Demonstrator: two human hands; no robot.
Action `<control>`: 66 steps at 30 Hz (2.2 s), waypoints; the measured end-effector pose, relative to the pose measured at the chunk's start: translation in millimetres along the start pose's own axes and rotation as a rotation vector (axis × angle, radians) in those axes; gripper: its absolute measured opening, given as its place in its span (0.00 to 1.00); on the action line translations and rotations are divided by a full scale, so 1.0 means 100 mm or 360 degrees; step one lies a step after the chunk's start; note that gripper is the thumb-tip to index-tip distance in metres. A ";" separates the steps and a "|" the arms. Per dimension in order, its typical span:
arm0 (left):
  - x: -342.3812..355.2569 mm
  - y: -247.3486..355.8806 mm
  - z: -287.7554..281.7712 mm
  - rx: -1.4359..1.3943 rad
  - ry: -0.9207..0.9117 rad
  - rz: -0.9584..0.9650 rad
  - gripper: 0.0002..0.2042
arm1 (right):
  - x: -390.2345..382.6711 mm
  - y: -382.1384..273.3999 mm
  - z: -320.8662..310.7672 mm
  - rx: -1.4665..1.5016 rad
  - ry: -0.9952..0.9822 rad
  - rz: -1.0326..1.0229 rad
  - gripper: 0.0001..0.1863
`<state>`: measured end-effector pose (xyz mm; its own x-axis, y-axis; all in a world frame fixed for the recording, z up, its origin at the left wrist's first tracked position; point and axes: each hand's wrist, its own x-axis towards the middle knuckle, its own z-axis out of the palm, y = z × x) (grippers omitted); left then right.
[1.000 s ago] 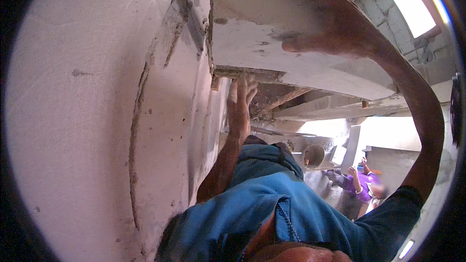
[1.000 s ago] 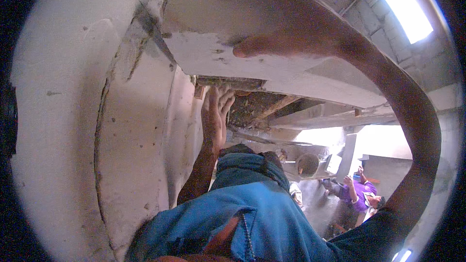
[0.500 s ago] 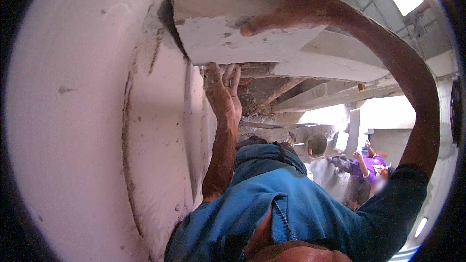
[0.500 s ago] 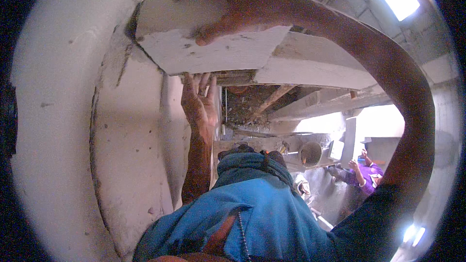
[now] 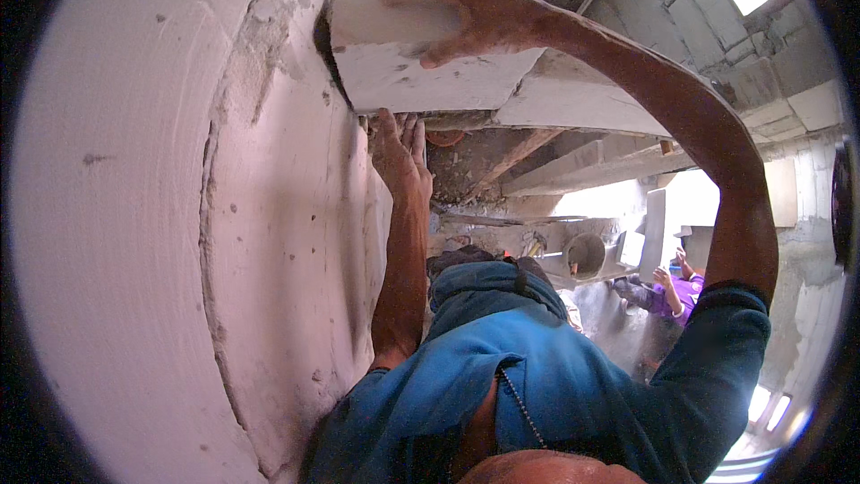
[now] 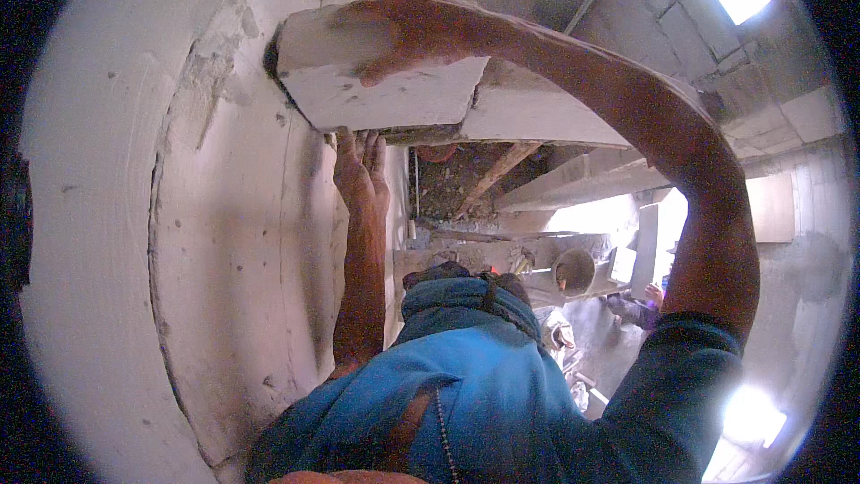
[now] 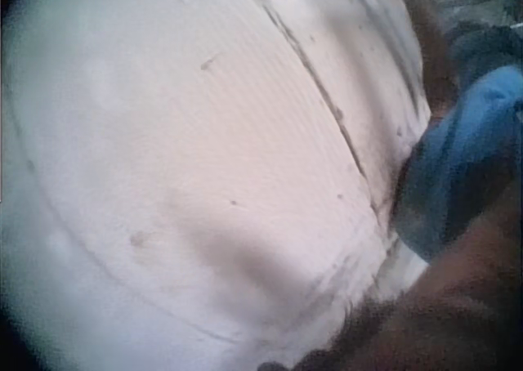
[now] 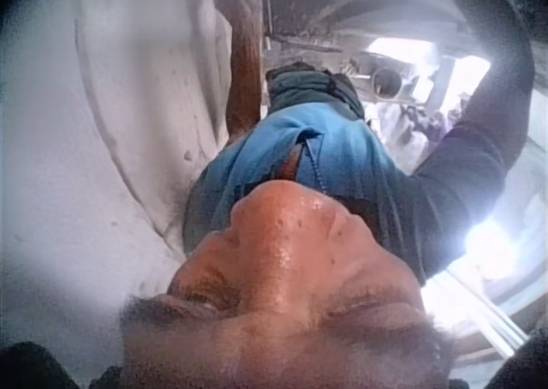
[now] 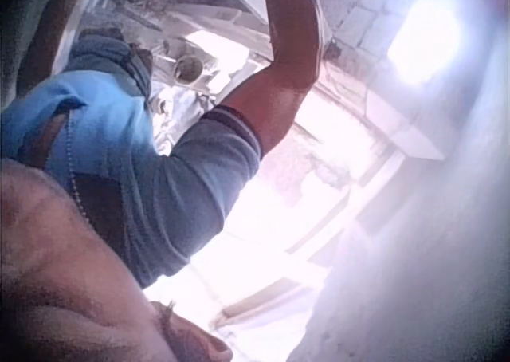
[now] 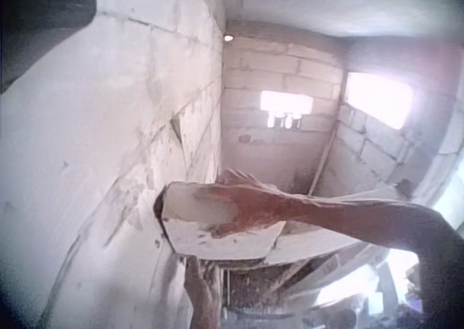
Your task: The person uses a hand saw to cut a white ceramic tile on a wooden plank. They then apply mortar to the wall using a trowel and position the cut tile into place. The person uses a hammer to tap the tile securely onto the wall and continues applying mortar to the surrounding area.
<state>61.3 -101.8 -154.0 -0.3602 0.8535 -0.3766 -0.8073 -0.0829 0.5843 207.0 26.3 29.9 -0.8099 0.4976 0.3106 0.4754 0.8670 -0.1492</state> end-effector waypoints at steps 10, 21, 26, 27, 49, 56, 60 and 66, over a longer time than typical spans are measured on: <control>0.28 -0.16 -0.30 -0.0005 0.0048 -0.0083 0.35 | -0.07 0.07 0.50 -0.0104 -0.0049 0.0083 0.45; 0.48 -0.17 -0.39 0.0047 0.0211 -0.0295 0.32 | -0.04 0.21 0.72 -0.0089 -0.0195 0.0140 0.44; 0.58 -0.15 -0.45 -0.0001 0.0114 -0.0199 0.31 | -0.03 0.18 0.75 -0.0115 -0.0185 0.0232 0.44; 0.60 -0.13 -0.46 -0.0032 0.0136 -0.0243 0.30 | -0.03 0.17 0.76 -0.0128 -0.0157 0.0234 0.44; -0.13 0.26 -0.10 0.1325 -0.0031 0.1053 0.21 | -0.18 -0.58 1.11 -0.0758 0.0305 0.0463 0.30; 0.21 0.56 0.56 0.1813 -0.0422 0.1812 0.22 | -0.31 -0.73 1.40 -0.0512 0.0737 0.0666 0.30; 0.42 0.52 0.60 0.2295 -0.0509 0.2368 0.21 | -0.30 -0.62 1.40 -0.0483 0.0734 0.0608 0.27; 0.43 0.68 0.56 0.2538 -0.0490 0.2391 0.20 | -0.23 -0.69 1.39 -0.0550 0.0652 0.0584 0.28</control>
<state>17.2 -41.4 -90.3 0.0246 0.6259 0.7795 0.9111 -0.3349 0.2402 145.4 -41.1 -97.1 -0.4099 0.6500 0.6399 0.8348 0.5501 -0.0241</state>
